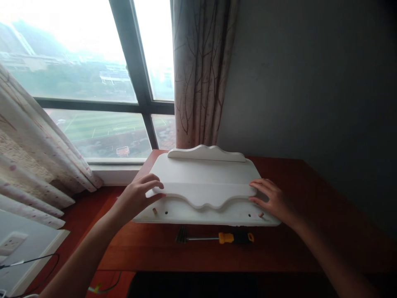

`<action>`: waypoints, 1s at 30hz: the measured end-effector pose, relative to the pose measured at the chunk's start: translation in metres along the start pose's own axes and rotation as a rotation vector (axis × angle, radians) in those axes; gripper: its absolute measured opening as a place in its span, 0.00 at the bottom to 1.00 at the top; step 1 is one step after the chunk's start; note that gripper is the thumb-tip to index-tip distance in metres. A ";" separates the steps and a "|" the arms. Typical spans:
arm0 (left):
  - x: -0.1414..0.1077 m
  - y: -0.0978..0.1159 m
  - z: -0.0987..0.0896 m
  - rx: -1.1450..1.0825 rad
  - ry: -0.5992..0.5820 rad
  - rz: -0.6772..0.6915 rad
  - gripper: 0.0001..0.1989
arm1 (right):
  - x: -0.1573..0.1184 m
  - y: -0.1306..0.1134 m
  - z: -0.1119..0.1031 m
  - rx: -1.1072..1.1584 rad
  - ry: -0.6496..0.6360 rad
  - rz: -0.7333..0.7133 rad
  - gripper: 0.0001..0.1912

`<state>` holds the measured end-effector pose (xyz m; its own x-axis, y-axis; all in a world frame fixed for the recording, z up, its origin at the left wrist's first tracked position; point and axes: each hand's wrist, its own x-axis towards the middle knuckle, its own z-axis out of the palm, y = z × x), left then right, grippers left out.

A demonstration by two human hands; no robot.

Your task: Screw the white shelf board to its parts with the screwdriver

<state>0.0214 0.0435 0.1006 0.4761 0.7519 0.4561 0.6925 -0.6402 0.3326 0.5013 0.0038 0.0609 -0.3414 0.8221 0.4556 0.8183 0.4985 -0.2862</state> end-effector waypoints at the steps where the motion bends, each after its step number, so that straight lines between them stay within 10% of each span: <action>1: -0.001 -0.002 0.001 0.005 -0.003 0.007 0.11 | -0.002 0.002 0.002 -0.003 -0.002 0.004 0.19; 30: 0.016 -0.029 0.015 -0.025 0.051 -0.089 0.18 | 0.025 0.017 0.010 0.130 0.017 0.074 0.15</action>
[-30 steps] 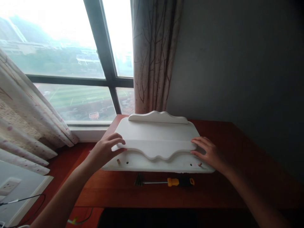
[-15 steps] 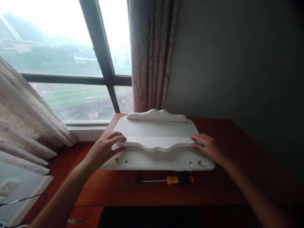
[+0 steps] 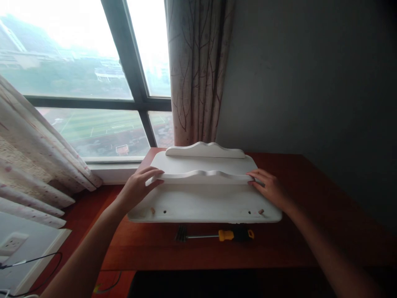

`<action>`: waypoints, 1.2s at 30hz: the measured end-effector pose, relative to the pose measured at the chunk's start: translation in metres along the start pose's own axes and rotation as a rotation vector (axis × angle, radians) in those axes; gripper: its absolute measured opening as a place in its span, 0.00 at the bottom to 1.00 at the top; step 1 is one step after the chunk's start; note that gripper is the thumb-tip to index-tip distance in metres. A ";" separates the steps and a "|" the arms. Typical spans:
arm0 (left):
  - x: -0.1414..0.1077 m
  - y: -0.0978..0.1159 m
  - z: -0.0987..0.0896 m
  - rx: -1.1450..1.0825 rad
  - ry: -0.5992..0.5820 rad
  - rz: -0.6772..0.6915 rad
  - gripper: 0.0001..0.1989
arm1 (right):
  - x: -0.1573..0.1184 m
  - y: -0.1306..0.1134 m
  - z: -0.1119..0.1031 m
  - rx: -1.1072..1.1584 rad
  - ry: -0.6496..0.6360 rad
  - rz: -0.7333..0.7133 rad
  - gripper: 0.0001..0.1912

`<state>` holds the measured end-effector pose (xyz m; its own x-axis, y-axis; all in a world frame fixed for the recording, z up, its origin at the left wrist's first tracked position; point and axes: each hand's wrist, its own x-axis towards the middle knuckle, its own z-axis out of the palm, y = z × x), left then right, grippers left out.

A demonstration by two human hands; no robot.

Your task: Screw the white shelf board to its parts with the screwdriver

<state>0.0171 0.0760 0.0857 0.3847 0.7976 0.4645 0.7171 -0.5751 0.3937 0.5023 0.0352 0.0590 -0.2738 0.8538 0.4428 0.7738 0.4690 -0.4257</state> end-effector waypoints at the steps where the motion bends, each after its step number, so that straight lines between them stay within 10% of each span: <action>1: 0.001 -0.001 -0.001 -0.018 -0.004 -0.001 0.18 | 0.001 0.000 -0.001 0.019 0.002 0.014 0.14; 18: -0.009 0.012 -0.019 -0.364 -0.342 -0.312 0.21 | -0.029 -0.028 -0.048 0.443 -0.298 0.510 0.23; 36: -0.016 0.013 -0.023 -0.375 -0.376 -0.345 0.20 | -0.032 -0.045 -0.045 0.363 -0.337 0.514 0.24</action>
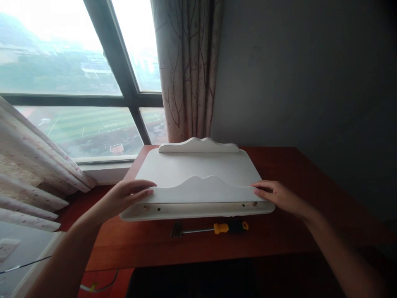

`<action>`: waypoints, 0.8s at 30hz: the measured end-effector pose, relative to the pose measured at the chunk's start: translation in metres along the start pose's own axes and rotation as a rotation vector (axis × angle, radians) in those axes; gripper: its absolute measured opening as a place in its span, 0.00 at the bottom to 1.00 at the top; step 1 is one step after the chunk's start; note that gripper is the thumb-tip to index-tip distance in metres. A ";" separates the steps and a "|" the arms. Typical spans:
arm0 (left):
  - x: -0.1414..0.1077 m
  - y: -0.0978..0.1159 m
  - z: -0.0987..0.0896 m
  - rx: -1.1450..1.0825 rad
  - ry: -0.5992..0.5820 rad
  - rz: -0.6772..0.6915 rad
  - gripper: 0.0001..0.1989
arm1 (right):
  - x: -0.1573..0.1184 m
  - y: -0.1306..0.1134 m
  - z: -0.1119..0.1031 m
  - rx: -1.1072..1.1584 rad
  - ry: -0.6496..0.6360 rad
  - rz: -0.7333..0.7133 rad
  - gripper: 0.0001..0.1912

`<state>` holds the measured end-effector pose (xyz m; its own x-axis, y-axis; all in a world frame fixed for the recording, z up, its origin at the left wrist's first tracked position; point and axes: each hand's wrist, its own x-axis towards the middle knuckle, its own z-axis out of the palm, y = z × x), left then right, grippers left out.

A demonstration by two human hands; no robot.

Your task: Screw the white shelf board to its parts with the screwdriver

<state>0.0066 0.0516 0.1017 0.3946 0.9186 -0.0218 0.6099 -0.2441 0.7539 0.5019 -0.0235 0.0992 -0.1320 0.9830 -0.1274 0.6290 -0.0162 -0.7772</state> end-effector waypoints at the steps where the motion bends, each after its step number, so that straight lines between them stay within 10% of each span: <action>1: -0.001 0.000 0.000 -0.002 -0.011 -0.005 0.20 | 0.000 0.000 0.000 0.003 -0.001 0.003 0.24; 24: -0.021 0.016 -0.001 0.107 0.071 0.076 0.19 | -0.011 -0.001 -0.005 -0.038 -0.002 0.025 0.25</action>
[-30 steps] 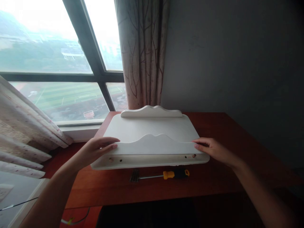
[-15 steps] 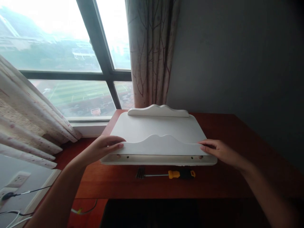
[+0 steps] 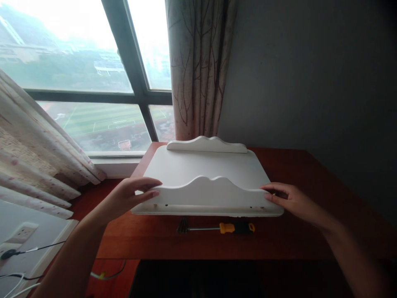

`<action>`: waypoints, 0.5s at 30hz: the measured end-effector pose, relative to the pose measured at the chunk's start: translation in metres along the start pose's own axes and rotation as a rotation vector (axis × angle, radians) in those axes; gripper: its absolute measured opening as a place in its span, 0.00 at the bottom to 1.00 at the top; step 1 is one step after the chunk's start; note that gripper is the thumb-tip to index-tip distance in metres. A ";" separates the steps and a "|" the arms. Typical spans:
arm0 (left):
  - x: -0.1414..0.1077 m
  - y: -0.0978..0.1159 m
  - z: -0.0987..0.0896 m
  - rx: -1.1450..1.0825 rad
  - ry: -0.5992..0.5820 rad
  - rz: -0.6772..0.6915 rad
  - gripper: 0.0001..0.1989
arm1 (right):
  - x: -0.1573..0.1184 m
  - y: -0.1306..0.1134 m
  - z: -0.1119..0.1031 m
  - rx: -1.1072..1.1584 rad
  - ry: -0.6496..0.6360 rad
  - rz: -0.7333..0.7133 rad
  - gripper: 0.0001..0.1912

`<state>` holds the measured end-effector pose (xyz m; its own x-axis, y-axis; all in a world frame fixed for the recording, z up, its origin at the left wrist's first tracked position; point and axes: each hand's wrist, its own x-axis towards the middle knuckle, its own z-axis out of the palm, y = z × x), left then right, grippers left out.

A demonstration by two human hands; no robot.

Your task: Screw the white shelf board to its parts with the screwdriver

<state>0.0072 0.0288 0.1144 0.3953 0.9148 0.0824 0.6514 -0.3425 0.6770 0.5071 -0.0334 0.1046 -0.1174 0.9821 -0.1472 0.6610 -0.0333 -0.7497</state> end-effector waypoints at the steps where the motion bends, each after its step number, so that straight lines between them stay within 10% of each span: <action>1: -0.002 0.001 0.000 -0.001 0.024 0.010 0.19 | -0.003 0.000 0.000 -0.024 0.016 -0.013 0.25; 15: -0.033 0.002 0.015 0.097 0.223 0.183 0.15 | -0.032 0.007 0.018 -0.222 0.219 -0.246 0.14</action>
<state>0.0056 -0.0051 0.1021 0.3672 0.8566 0.3625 0.6454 -0.5153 0.5638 0.5017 -0.0685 0.0923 -0.1472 0.9730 0.1779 0.7797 0.2248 -0.5845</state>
